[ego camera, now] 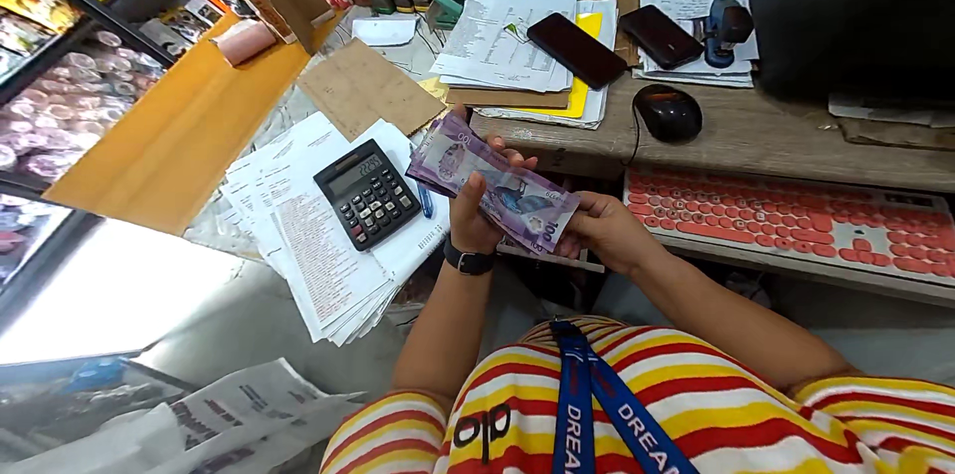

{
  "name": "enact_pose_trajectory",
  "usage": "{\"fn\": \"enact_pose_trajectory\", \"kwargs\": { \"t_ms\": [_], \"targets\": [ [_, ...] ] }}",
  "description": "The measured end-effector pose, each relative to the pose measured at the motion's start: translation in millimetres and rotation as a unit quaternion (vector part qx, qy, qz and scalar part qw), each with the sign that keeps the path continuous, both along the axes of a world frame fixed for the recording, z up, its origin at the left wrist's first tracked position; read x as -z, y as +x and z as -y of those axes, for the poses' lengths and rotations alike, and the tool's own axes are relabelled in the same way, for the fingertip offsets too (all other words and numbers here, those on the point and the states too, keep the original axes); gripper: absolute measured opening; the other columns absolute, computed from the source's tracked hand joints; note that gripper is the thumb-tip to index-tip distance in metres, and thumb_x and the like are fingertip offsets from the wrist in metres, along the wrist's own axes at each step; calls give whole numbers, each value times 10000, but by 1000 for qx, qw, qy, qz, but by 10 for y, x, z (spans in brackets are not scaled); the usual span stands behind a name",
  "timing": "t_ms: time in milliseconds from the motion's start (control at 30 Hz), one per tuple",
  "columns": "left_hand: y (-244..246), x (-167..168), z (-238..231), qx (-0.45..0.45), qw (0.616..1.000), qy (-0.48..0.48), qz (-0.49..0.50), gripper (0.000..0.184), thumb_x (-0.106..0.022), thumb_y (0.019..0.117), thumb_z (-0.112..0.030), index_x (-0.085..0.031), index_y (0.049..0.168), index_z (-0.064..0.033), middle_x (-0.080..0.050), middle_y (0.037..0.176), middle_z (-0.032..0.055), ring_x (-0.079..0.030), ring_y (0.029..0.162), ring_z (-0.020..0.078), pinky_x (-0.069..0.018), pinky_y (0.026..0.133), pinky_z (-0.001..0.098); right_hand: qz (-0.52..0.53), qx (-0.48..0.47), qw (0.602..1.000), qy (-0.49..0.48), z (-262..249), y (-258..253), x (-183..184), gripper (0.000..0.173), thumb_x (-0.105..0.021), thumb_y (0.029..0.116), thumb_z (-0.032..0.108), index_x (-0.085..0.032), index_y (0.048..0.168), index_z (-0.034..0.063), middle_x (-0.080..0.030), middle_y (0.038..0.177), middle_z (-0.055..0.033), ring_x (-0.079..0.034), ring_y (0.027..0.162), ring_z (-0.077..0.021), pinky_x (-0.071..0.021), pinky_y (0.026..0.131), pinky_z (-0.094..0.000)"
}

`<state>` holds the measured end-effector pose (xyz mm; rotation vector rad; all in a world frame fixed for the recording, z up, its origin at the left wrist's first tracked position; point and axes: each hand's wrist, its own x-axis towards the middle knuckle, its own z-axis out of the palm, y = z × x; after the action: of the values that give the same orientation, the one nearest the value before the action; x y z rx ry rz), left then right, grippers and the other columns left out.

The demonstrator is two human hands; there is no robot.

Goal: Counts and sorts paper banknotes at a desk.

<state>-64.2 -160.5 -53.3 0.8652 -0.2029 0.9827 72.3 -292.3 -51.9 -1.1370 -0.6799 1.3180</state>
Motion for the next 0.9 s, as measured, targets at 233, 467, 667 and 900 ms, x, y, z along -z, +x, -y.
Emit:
{"fn": "enact_pose_trajectory", "kwargs": {
  "t_ms": [233,467,667,900],
  "targets": [
    [79,112,65,16,995,-82,-50,255,-768,902,-265,-663,1127,-205,-685,857,-43,-671,698,84,-599,696,250,222,-21,973,59,-3,251,125,390,-430,1069,273,-592,1316,19,-682,1124,-25,-663,926,-59,-569,815,-253],
    [181,278,188,23,982,-128,-139,627,-809,803,-527,-623,1293,-182,-720,1249,42,-700,1137,171,-576,976,348,291,-33,956,31,-24,163,166,144,-571,1010,55,-659,1085,-29,-674,861,-13,-632,764,6,-541,748,-195],
    [170,334,409,-1,948,-190,-255,405,-695,914,-287,-558,1226,-68,-750,1069,92,-749,907,181,-629,802,335,181,-61,981,-35,4,93,219,235,-477,1071,101,-555,1248,-33,-681,976,-40,-684,804,-33,-592,722,-214],
    [163,554,276,79,973,-166,-142,904,-921,669,-444,-506,1437,-207,-660,1359,85,-708,1125,251,-600,931,402,54,-126,990,-40,67,192,316,175,-458,1051,84,-578,1175,58,-719,913,30,-694,741,-35,-590,646,-204]
  ]
}}
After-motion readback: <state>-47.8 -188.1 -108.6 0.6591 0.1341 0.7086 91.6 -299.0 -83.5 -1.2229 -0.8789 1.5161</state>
